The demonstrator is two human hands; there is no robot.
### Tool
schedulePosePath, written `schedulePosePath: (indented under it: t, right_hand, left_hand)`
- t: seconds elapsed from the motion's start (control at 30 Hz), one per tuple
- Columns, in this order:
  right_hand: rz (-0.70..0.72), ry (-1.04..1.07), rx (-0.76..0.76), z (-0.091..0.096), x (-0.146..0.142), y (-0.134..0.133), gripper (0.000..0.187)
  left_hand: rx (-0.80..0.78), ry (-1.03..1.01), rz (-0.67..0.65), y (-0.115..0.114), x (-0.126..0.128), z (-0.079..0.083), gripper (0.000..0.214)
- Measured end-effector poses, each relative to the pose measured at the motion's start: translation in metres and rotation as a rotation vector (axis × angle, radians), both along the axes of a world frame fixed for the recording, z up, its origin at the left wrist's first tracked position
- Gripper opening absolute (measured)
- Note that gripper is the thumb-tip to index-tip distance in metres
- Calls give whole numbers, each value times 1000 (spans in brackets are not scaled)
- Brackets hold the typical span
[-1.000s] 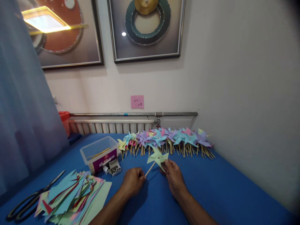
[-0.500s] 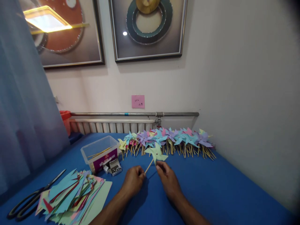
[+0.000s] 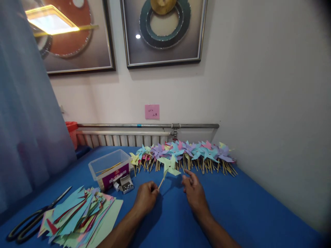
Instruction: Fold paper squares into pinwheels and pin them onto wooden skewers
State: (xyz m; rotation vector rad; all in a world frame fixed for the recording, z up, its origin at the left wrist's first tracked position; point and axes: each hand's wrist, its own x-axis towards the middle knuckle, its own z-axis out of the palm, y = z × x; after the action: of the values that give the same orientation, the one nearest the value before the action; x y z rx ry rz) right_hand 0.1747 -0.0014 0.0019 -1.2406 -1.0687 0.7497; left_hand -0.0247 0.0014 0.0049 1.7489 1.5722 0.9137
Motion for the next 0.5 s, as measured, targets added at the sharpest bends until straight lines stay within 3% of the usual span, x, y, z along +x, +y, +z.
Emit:
schedulePosePath:
  t: [0.33,0.4,0.5]
  right_hand:
    - [294,-262,-6,-10,-22,-13,35]
    - [258,-236,-8,-9,-21,-12,34]
    - [62,-115,-10,-7,-13,-5,42]
  left_hand:
    - [31,19,5,3,-3,-2,11]
    - [33,3,1,4,-4,-3,11]
    - [31,-8,-11,4,-3,-4,11]
